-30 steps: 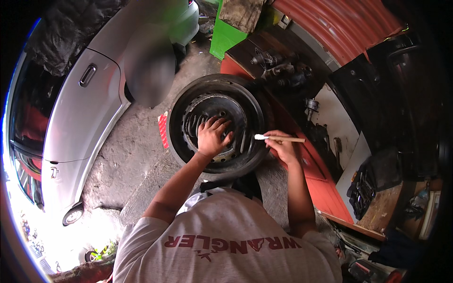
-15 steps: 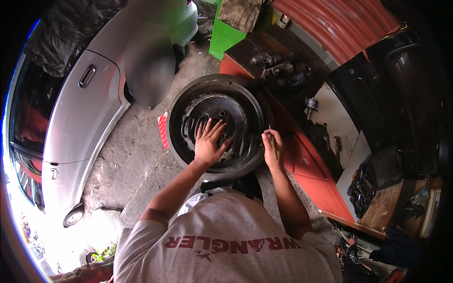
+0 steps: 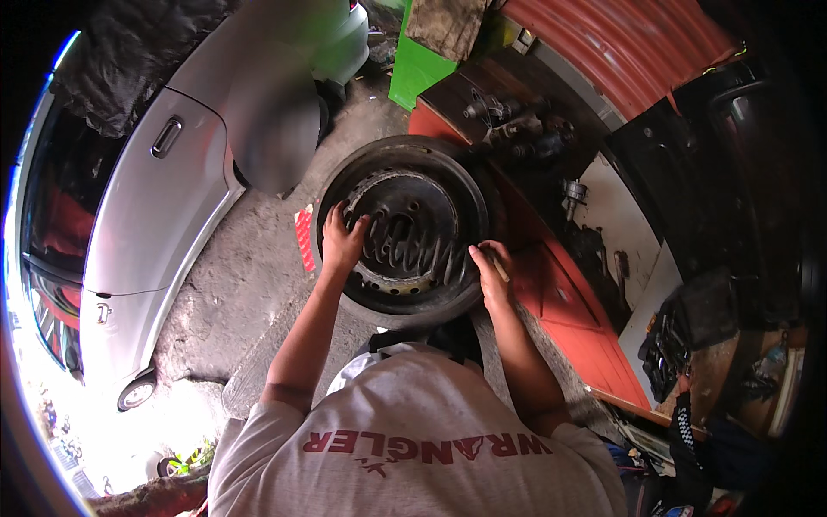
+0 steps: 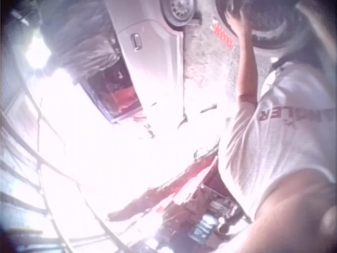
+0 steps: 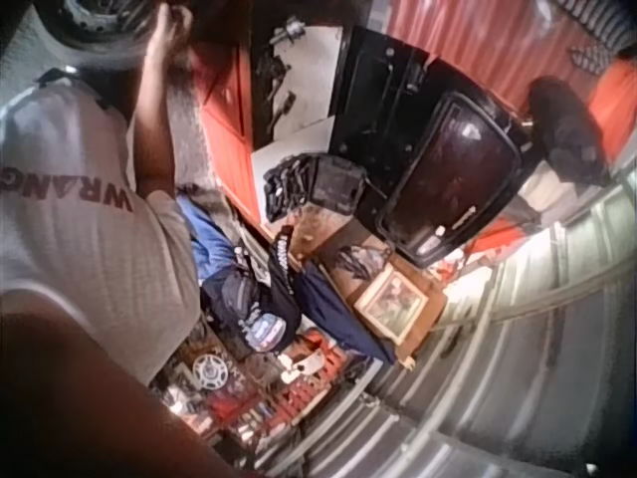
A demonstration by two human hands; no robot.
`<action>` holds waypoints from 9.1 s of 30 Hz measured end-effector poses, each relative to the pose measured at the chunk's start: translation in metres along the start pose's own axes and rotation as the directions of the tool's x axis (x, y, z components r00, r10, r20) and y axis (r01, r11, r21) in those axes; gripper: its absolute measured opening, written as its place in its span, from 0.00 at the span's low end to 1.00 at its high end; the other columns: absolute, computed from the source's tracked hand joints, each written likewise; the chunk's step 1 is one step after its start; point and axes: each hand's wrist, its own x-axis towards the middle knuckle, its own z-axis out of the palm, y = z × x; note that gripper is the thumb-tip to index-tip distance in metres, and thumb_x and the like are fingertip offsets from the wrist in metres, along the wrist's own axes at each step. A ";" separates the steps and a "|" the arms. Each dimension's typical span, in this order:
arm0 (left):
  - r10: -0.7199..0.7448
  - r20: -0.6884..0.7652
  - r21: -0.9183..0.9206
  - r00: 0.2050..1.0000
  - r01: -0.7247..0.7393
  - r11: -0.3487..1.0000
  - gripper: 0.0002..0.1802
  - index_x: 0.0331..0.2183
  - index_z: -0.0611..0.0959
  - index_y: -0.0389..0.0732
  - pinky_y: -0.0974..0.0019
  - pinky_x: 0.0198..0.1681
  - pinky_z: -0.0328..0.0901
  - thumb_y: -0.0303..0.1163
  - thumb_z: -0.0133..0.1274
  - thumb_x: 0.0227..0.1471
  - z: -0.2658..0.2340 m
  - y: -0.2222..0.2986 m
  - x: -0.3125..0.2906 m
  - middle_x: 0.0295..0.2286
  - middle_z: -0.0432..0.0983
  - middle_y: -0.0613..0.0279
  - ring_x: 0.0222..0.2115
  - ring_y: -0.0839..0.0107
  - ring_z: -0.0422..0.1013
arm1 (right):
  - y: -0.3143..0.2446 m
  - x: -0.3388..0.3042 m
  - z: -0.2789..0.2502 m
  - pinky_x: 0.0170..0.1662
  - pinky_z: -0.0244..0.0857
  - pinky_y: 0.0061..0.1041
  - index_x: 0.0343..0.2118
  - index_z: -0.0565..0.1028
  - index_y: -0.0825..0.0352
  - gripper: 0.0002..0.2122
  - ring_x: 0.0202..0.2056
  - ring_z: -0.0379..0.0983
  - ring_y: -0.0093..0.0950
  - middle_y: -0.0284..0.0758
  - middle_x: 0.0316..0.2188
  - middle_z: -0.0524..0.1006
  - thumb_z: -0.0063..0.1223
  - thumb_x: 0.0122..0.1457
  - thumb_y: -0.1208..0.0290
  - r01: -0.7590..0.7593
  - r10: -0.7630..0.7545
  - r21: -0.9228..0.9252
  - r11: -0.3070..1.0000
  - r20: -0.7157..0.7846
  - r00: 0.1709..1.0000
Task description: The person paints a metal coil spring with a small brush, holding the spring with the left hand and applying paint with the right. The spring is placed inside a metal wheel rim on a workbench. The person repeatedly rotates the spring to cover different sections with paint.
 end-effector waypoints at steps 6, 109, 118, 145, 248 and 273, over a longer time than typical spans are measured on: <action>-0.348 0.292 -0.347 0.891 0.438 0.830 0.31 0.52 0.80 0.30 0.66 0.53 0.66 0.45 0.61 0.57 -0.006 -0.002 0.015 0.46 0.81 0.51 0.47 0.64 0.75 | -0.006 0.008 -0.001 0.31 0.74 0.24 0.39 0.74 0.61 0.13 0.33 0.75 0.20 0.26 0.32 0.75 0.67 0.54 0.79 -0.302 0.306 0.285 0.910 0.032 0.952; 0.237 0.515 0.341 0.824 -0.451 0.825 0.18 0.37 0.89 0.45 0.54 0.50 0.69 0.47 0.55 0.57 0.046 0.093 -0.002 0.36 0.84 0.55 0.38 0.55 0.79 | -0.058 -0.016 -0.040 0.44 0.77 0.29 0.34 0.82 0.68 0.06 0.40 0.83 0.34 0.40 0.36 0.84 0.63 0.54 0.83 0.667 -0.504 -0.238 0.706 0.494 0.709; 0.304 0.472 0.295 0.828 -0.473 0.830 0.17 0.36 0.89 0.45 0.52 0.49 0.68 0.47 0.55 0.57 0.046 0.094 -0.005 0.33 0.84 0.57 0.37 0.56 0.79 | -0.061 -0.017 -0.061 0.46 0.77 0.30 0.34 0.81 0.70 0.05 0.42 0.83 0.35 0.42 0.39 0.84 0.60 0.56 0.85 0.624 -0.366 -0.295 0.724 0.603 0.709; 0.392 0.289 0.415 0.873 -0.484 0.771 0.19 0.42 0.86 0.46 0.56 0.55 0.64 0.43 0.58 0.49 0.033 0.095 -0.052 0.43 0.83 0.64 0.47 0.64 0.76 | -0.101 0.074 -0.044 0.37 0.69 0.21 0.34 0.80 0.68 0.05 0.33 0.77 0.17 0.30 0.28 0.81 0.65 0.57 0.76 0.375 -0.103 -0.194 0.906 0.760 0.642; 0.436 0.209 0.386 0.875 -0.483 0.785 0.19 0.41 0.86 0.49 0.58 0.52 0.64 0.43 0.58 0.47 0.035 0.088 -0.061 0.42 0.81 0.67 0.45 0.66 0.75 | -0.118 0.079 -0.029 0.37 0.69 0.23 0.34 0.78 0.68 0.05 0.31 0.77 0.19 0.31 0.26 0.80 0.63 0.58 0.74 0.250 0.086 -0.291 0.924 0.793 0.603; 0.395 0.264 0.394 0.880 -0.472 0.788 0.18 0.41 0.87 0.48 0.56 0.53 0.63 0.45 0.58 0.48 0.036 0.091 -0.053 0.41 0.82 0.65 0.45 0.64 0.75 | -0.127 0.079 -0.020 0.39 0.68 0.23 0.32 0.79 0.67 0.04 0.33 0.76 0.20 0.31 0.28 0.80 0.64 0.58 0.73 0.457 -0.011 -0.279 0.845 0.844 0.536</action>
